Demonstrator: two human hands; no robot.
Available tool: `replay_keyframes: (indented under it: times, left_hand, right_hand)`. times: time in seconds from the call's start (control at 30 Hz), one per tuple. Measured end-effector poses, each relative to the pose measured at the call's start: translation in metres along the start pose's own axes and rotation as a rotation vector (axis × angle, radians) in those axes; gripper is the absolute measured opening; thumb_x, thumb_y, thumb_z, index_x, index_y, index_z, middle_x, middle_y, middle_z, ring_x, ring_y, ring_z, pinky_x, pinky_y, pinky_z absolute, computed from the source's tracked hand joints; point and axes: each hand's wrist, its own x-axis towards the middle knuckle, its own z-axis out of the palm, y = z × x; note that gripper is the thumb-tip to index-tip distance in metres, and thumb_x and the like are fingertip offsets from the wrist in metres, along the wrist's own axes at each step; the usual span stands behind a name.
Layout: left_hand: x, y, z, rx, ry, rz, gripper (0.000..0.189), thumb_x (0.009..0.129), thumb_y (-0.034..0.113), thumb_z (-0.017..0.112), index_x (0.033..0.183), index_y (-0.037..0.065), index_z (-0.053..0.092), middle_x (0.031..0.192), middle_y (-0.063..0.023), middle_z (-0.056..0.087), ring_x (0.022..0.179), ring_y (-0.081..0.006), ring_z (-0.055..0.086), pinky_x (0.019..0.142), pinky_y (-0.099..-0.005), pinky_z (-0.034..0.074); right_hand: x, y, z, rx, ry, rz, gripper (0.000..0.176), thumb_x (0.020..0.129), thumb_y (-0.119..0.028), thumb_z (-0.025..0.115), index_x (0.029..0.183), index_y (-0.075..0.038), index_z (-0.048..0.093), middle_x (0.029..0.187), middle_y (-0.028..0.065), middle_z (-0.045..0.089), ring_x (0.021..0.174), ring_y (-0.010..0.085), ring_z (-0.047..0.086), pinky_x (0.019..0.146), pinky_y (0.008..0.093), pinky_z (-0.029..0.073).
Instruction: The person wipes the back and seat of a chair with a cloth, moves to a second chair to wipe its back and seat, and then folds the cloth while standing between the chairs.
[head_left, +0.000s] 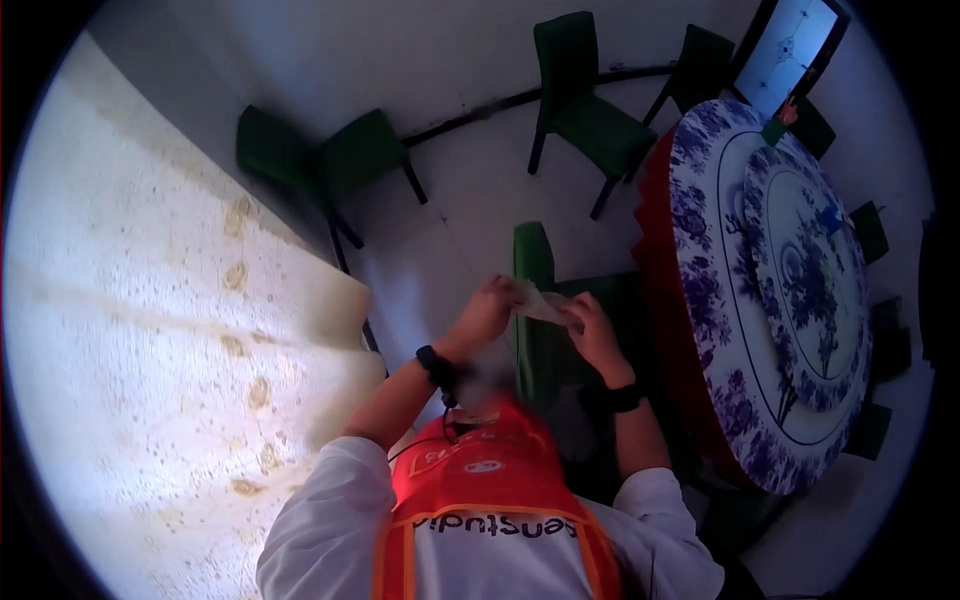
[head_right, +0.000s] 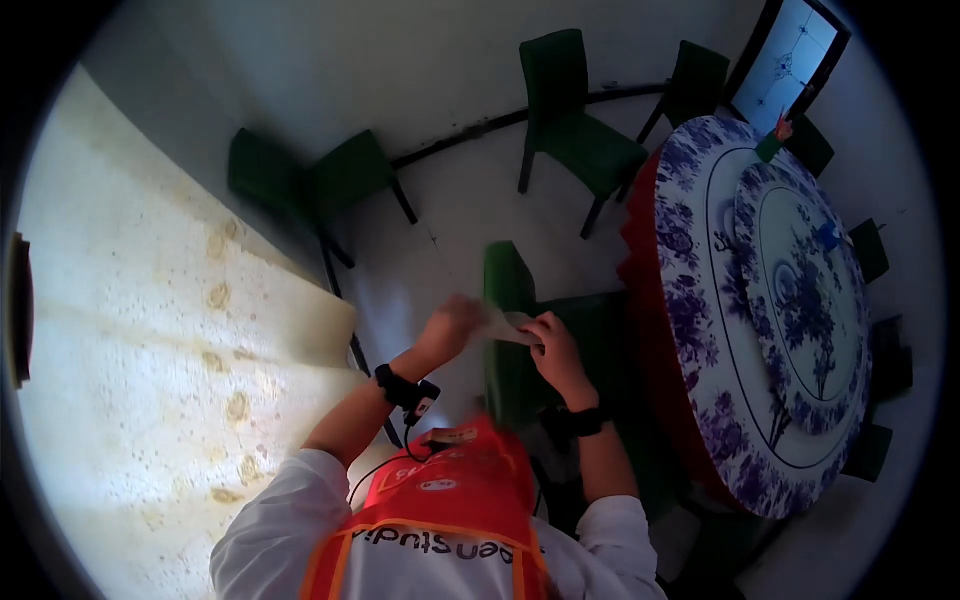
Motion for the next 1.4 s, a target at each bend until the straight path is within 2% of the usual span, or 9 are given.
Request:
replay_keyframes:
  times: [0.27,0.47,0.67,0.93,1.03,1.1,1.2,1.33,1.4]
  left_hand:
    - [0.094,-0.090,0.036,0.298,0.131,-0.186,0.027,0.062,-0.001,0.053,0.087,0.006,0.058,0.089,-0.0105,0.051,0.082,-0.0287,0.049,0.071,-0.0352,0.043]
    - [0.082,-0.103,0.052,0.091,-0.033,-0.240,0.039,0.066,-0.004,0.048,0.100,0.012,0.056,0.090,-0.0131,0.049,0.085,-0.0310,0.050,0.073,-0.0358,0.043]
    - [0.022,-0.112,0.098,-0.017,-0.096,-0.221,0.035,0.067,-0.003,0.047,0.097,0.011,0.058,0.093,-0.0150,0.051,0.083,-0.0337,0.051,0.076,-0.0382,0.042]
    - [-0.083,0.004,0.075,-0.259,-0.446,-0.082,0.033,0.068,-0.001,0.046,0.094,0.012,0.061,0.097,-0.0155,0.053,0.090,-0.0322,0.052,0.078,-0.0384,0.041]
    - [-0.110,0.026,0.083,-0.263,-0.378,-0.047,0.027,0.066,0.002,0.053,0.089,0.012,0.063,0.096,-0.0132,0.053,0.085,-0.0301,0.055,0.074,-0.0356,0.044]
    - [-0.117,0.035,0.085,-0.270,-0.492,-0.213,0.026,0.071,0.007,0.050,0.093,0.012,0.062,0.095,-0.0152,0.053,0.088,-0.0303,0.053,0.075,-0.0364,0.042]
    - [-0.135,0.046,0.077,-0.299,-0.506,-0.057,0.022,0.070,0.009,0.052,0.089,0.011,0.062,0.095,-0.0153,0.053,0.086,-0.0307,0.053,0.074,-0.0359,0.043]
    - [-0.151,0.052,0.069,-0.281,-0.741,-0.163,0.022,0.067,0.008,0.052,0.087,0.011,0.063,0.093,-0.0146,0.053,0.084,-0.0315,0.053,0.073,-0.0361,0.043]
    - [-0.152,0.027,0.086,-0.406,-0.557,0.200,0.023,0.065,0.005,0.053,0.085,0.009,0.063,0.088,-0.0134,0.055,0.084,-0.0308,0.054,0.072,-0.0360,0.043]
  right_hand:
    - [0.120,0.085,0.035,-0.206,0.195,0.020,0.026,0.066,0.004,0.052,0.090,-0.007,0.055,0.087,0.0100,0.048,0.081,0.0310,0.050,0.067,0.0382,0.043]
    - [0.132,0.111,0.072,0.002,0.191,0.078,0.028,0.063,0.005,0.052,0.088,-0.006,0.057,0.085,0.0124,0.052,0.080,0.0316,0.051,0.068,0.0359,0.043]
    - [0.065,0.107,0.081,0.050,0.037,0.134,0.024,0.061,0.005,0.053,0.082,-0.004,0.058,0.079,0.0127,0.052,0.077,0.0309,0.052,0.068,0.0332,0.043]
    - [-0.099,0.039,0.091,0.081,0.022,0.294,0.016,0.062,0.003,0.055,0.076,-0.005,0.056,0.080,0.0123,0.050,0.079,0.0329,0.050,0.066,0.0364,0.043]
    - [-0.126,0.009,0.086,-0.156,0.144,0.247,0.016,0.062,0.002,0.055,0.074,-0.007,0.057,0.080,0.0110,0.050,0.080,0.0317,0.050,0.067,0.0364,0.043]
    - [-0.135,-0.007,0.080,-0.236,0.109,0.242,0.016,0.061,0.003,0.055,0.072,-0.008,0.058,0.079,0.0101,0.050,0.083,0.0306,0.050,0.068,0.0362,0.043]
    - [-0.157,-0.024,0.081,-0.197,0.101,0.294,0.018,0.061,0.004,0.054,0.074,-0.007,0.059,0.081,0.0106,0.051,0.083,0.0310,0.051,0.069,0.0359,0.043]
    - [-0.197,-0.032,0.103,-0.078,0.040,0.367,0.020,0.060,0.004,0.054,0.078,-0.006,0.059,0.083,0.0118,0.052,0.081,0.0317,0.051,0.069,0.0357,0.043]
    - [-0.199,-0.070,0.103,-0.141,0.218,0.360,0.023,0.061,0.003,0.055,0.082,-0.004,0.060,0.085,0.0134,0.052,0.080,0.0324,0.052,0.068,0.0352,0.043]
